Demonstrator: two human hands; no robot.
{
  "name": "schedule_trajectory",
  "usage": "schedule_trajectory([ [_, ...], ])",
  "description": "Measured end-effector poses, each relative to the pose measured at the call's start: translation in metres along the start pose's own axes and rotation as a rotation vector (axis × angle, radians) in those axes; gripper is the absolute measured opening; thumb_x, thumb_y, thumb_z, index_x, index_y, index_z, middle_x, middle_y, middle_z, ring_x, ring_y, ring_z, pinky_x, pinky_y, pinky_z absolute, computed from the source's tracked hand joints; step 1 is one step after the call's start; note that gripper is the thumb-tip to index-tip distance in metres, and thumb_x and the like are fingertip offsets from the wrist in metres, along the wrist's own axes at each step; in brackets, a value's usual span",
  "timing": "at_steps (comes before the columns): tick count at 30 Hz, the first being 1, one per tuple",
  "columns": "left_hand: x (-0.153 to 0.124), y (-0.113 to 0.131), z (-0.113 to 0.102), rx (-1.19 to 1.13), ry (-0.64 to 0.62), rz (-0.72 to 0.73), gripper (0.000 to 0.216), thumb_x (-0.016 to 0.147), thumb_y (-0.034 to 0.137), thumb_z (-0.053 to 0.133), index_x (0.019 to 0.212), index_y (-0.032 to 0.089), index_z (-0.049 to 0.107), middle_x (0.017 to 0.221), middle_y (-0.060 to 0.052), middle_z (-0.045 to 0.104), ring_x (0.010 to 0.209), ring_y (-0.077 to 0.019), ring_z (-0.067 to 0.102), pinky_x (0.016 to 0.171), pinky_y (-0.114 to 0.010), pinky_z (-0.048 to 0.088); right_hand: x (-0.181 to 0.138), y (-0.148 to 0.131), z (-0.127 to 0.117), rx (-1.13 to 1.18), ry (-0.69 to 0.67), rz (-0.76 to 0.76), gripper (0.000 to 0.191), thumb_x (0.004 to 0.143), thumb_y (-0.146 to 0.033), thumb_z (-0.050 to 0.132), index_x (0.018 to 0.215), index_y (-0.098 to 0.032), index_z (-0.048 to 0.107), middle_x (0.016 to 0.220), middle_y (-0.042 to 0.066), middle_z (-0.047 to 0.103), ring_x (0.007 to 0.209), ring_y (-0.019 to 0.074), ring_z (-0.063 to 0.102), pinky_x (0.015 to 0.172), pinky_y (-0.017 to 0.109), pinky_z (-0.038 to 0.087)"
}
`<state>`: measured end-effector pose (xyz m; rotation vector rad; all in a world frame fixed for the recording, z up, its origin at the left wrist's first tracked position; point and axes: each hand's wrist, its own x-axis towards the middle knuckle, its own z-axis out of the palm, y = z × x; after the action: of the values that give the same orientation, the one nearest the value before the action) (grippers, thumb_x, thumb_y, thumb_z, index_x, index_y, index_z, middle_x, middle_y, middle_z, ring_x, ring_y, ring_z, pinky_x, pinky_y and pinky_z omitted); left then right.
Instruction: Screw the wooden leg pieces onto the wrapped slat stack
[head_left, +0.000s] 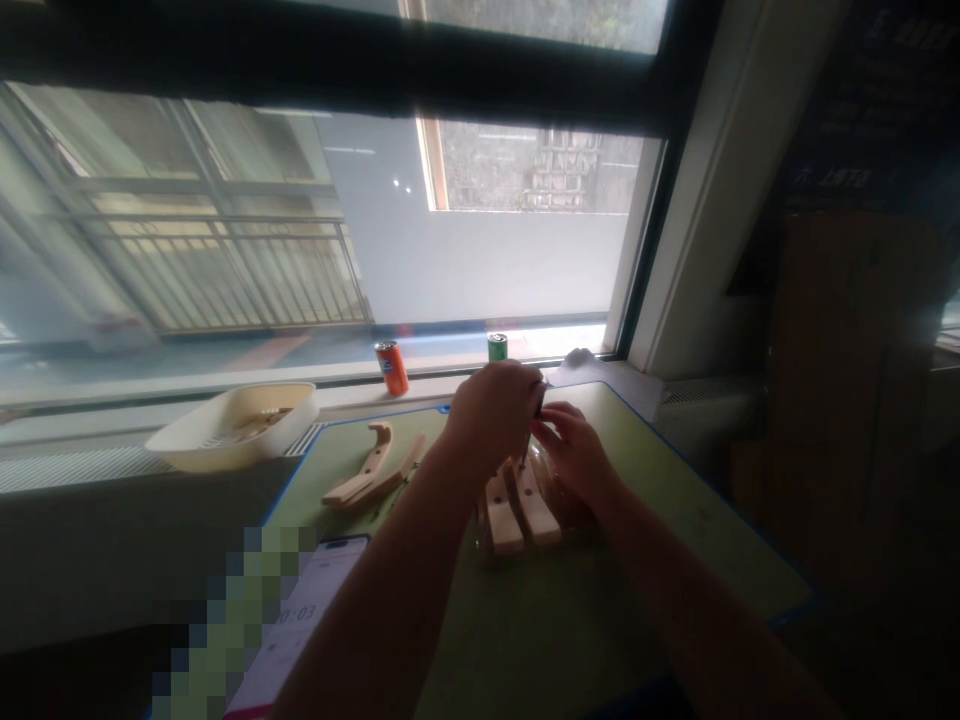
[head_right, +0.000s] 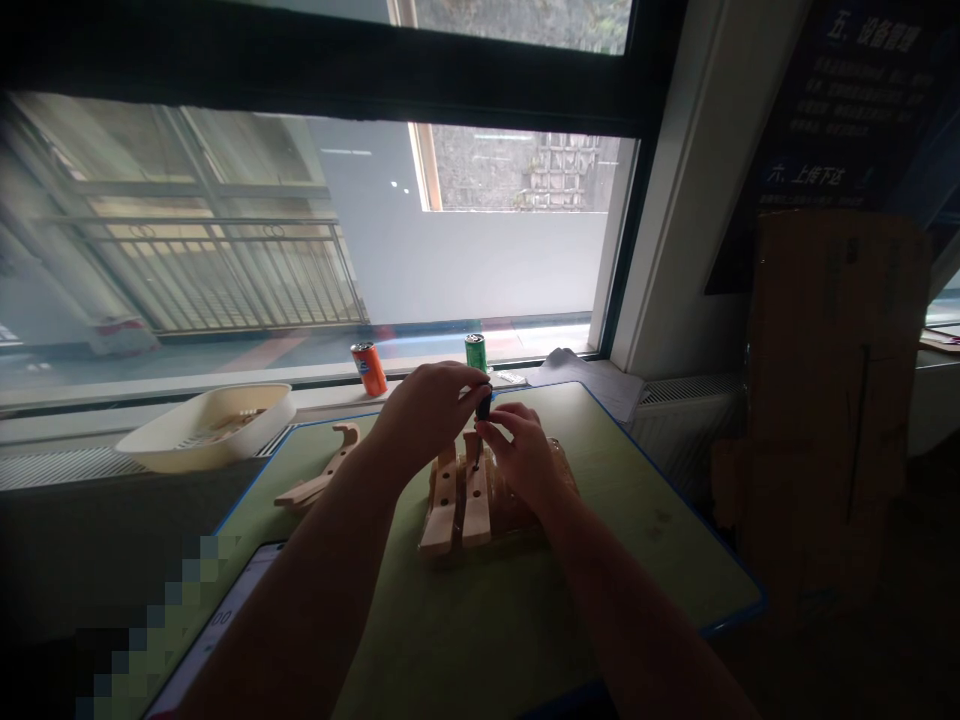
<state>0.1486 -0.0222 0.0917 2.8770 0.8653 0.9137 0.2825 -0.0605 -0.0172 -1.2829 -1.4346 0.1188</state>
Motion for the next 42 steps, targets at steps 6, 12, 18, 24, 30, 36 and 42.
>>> schedule_trajectory([
  [6, 0.002, 0.0, 0.005, -0.011, 0.018, -0.05, 0.027, 0.083, 0.04, 0.048, 0.088, 0.021, 0.067, 0.079, -0.002, 0.066, 0.07, -0.0136, 0.058, 0.064, -0.026, 0.042, 0.001, 0.0, 0.0, -0.043, 0.0, 0.01, 0.02, 0.078, -0.037, 0.059, 0.089, -0.023, 0.066, 0.094, 0.005, 0.062, 0.091, 0.0206, 0.054, 0.077, 0.037, 0.045],
  [12, 0.008, -0.003, 0.014, -0.004, -0.005, -0.037, 0.03, 0.086, 0.038, 0.043, 0.085, 0.021, 0.068, 0.07, -0.002, 0.064, 0.063, -0.0126, 0.056, 0.062, -0.026, 0.04, 0.001, 0.002, 0.001, -0.074, 0.026, 0.012, 0.021, 0.078, -0.04, 0.059, 0.086, -0.022, 0.066, 0.09, 0.005, 0.062, 0.088, 0.0209, 0.054, 0.075, 0.038, 0.044],
  [18, 0.01, -0.011, 0.026, 0.06, -0.09, -0.11, 0.032, 0.085, 0.036, 0.044, 0.077, 0.017, 0.068, 0.064, -0.004, 0.062, 0.057, -0.0133, 0.053, 0.055, -0.026, 0.038, -0.001, 0.003, 0.007, -0.093, -0.006, -0.029, 0.015, 0.075, -0.037, 0.063, 0.077, -0.023, 0.068, 0.088, 0.005, 0.062, 0.087, 0.0208, 0.053, 0.077, 0.038, 0.044],
  [24, 0.007, -0.021, 0.02, -0.04, -0.111, -0.022, 0.028, 0.084, 0.036, 0.047, 0.082, 0.019, 0.069, 0.065, -0.002, 0.063, 0.058, -0.0114, 0.053, 0.061, -0.025, 0.04, -0.002, -0.003, 0.008, -0.088, -0.05, -0.093, 0.013, 0.076, -0.034, 0.062, 0.08, -0.023, 0.067, 0.092, 0.006, 0.06, 0.091, 0.0213, 0.052, 0.08, 0.039, 0.044],
  [30, 0.003, -0.011, 0.001, -0.007, -0.116, -0.05, 0.026, 0.081, 0.036, 0.05, 0.073, 0.017, 0.066, 0.059, -0.001, 0.06, 0.054, -0.0109, 0.05, 0.055, -0.024, 0.037, -0.004, -0.005, 0.007, -0.058, -0.106, -0.122, 0.015, 0.079, -0.032, 0.059, 0.09, -0.024, 0.065, 0.094, 0.004, 0.061, 0.094, 0.0199, 0.05, 0.082, 0.036, 0.042],
  [36, -0.006, -0.005, -0.022, 0.018, -0.16, -0.078, 0.025, 0.077, 0.035, 0.054, 0.061, 0.016, 0.061, 0.054, 0.001, 0.057, 0.05, -0.0098, 0.047, 0.051, -0.023, 0.034, -0.005, -0.011, 0.004, 0.043, -0.237, -0.142, 0.019, 0.084, -0.033, 0.052, 0.097, -0.027, 0.065, 0.099, 0.002, 0.061, 0.098, 0.019, 0.049, 0.085, 0.037, 0.041],
  [42, -0.01, -0.008, -0.026, 0.005, -0.181, -0.09, 0.023, 0.077, 0.034, 0.054, 0.065, 0.016, 0.063, 0.058, -0.001, 0.059, 0.051, -0.0096, 0.049, 0.052, -0.023, 0.035, -0.005, -0.016, 0.003, 0.084, -0.294, -0.121, 0.021, 0.083, -0.03, 0.053, 0.101, -0.028, 0.064, 0.1, 0.002, 0.062, 0.099, 0.0195, 0.05, 0.083, 0.037, 0.042],
])
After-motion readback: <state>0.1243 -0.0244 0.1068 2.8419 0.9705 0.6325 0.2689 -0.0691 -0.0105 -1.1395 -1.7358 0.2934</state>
